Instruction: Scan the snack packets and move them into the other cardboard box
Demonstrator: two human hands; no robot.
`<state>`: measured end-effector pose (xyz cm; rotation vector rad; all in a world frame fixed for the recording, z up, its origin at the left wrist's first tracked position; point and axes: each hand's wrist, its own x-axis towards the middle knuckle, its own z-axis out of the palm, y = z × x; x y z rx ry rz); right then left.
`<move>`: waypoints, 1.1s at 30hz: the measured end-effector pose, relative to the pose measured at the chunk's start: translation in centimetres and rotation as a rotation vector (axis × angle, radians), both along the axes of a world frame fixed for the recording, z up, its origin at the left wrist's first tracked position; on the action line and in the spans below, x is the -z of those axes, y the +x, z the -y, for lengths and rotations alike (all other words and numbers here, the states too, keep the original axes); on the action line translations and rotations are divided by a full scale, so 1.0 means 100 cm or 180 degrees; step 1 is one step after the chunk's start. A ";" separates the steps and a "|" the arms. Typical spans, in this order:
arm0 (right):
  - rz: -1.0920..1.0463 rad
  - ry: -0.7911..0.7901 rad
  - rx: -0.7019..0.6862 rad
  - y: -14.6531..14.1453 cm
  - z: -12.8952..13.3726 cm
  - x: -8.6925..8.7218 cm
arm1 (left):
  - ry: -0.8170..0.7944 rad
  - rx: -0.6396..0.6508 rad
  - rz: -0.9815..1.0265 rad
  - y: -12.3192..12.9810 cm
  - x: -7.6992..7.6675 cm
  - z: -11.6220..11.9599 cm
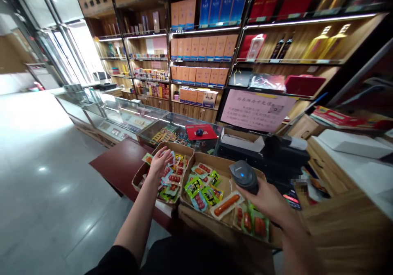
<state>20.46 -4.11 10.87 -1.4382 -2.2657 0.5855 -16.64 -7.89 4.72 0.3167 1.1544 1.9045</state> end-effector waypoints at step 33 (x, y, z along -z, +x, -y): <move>0.0337 -0.0138 0.0528 0.051 0.054 -0.031 | -0.0623 0.3057 -0.3821 0.230 0.075 -0.049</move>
